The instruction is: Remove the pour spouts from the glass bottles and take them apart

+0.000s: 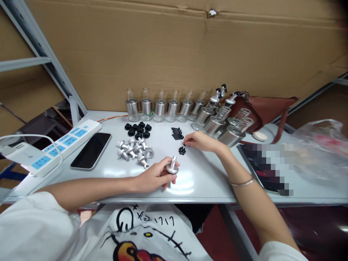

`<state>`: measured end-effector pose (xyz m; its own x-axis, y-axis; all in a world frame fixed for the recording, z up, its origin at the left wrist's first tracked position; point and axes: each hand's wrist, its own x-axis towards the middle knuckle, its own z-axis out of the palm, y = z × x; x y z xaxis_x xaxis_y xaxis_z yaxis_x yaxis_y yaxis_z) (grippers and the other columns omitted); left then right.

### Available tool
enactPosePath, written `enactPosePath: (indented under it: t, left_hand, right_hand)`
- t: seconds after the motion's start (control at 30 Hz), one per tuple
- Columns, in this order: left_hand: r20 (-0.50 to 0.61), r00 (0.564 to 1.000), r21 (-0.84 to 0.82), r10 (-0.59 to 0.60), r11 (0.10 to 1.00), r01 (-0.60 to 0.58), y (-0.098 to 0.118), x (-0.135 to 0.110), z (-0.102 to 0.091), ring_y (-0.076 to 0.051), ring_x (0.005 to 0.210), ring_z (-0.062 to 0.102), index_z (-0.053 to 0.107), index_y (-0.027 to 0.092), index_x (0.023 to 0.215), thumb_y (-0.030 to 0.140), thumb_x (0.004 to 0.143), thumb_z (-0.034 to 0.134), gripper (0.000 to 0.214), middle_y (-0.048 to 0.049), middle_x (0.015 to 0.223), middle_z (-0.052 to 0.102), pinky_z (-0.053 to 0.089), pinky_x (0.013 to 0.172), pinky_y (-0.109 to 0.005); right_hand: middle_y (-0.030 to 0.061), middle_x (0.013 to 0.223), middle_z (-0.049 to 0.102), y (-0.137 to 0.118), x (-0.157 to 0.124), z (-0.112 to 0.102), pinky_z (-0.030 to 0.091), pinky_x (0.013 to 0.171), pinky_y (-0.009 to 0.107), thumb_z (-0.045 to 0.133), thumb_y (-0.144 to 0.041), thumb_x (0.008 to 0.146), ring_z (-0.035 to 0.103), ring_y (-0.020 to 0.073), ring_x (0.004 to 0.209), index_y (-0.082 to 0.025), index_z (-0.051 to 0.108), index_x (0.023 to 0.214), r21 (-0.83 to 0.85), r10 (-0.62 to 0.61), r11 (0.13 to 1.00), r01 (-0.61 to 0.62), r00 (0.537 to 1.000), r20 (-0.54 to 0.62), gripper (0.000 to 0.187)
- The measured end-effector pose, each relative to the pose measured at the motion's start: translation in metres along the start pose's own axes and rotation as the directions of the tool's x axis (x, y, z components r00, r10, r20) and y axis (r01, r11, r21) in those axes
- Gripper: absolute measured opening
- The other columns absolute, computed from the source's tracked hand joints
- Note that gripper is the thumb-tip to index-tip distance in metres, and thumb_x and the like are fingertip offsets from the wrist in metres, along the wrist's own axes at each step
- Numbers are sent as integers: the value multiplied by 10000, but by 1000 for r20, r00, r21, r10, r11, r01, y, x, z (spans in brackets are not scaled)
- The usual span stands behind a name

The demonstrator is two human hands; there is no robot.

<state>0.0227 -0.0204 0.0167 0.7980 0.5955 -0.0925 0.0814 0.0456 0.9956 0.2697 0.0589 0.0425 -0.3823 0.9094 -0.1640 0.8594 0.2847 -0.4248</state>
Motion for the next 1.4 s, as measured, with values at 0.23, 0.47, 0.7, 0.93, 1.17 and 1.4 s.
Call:
enactPosePath:
  t: [0.23, 0.47, 0.7, 0.93, 1.17, 1.4]
  left_hand:
    - [6, 1000, 1, 10, 1000, -10, -1, 1, -1, -59, 521, 471, 403, 171, 1068, 256, 886, 496, 222, 28, 747, 537, 411, 556, -230]
    - [9, 1000, 5, 6, 1000, -6, 0, 1, 0, -62, 527, 471, 403, 168, 1062, 251, 882, 490, 216, 28, 739, 533, 408, 560, -233]
    - [16, 1000, 14, 17, 1000, -17, 1, 1, 0, -63, 529, 468, 402, 162, 1062, 230, 881, 481, 208, 28, 736, 530, 410, 559, -235]
    - [10, 1000, 7, -1, 1000, 1, 2, 0, 0, -66, 541, 466, 395, 168, 1070, 235, 877, 482, 223, 30, 737, 525, 415, 563, -235]
    - [5, 1000, 5, -7, 1000, 7, 4, -1, 1, -70, 534, 464, 396, 169, 1064, 247, 874, 486, 224, 46, 701, 510, 401, 584, -246]
    - [-10, 1000, -17, 16, 1000, -16, -4, 2, -2, -92, 484, 449, 340, 179, 1095, 231, 864, 460, 265, 98, 535, 450, 366, 542, -236]
  right_hand:
    - [32, 736, 693, -3, 0, 3, 439, 646, 245, 545, -248, 788, 592, 149, 670, -160, 682, 811, 21, 3, 1000, -3, 999, 37, 165]
    - [37, 729, 687, 5, -1, -3, 452, 683, 248, 502, -208, 792, 595, 151, 676, -146, 696, 865, 13, 6, 1000, -7, 997, 79, 216]
    - [25, 748, 707, 7, 0, -2, 472, 718, 257, 509, -146, 750, 629, 159, 712, -170, 699, 852, 13, 11, 1000, -11, 998, 54, 217]
    - [22, 744, 693, -1, 0, 3, 446, 663, 254, 553, -157, 748, 595, 151, 672, -170, 686, 826, -17, -16, 1000, 16, 999, 34, 155]
    - [36, 748, 673, 0, -1, 2, 433, 684, 258, 514, -118, 758, 574, 145, 676, -162, 659, 791, -40, -51, 998, 51, 999, -18, 155]
    - [20, 706, 614, -34, -17, -1, 440, 640, 263, 523, -430, 860, 541, 132, 648, -152, 608, 862, 428, -235, 874, 230, 971, -41, 291]
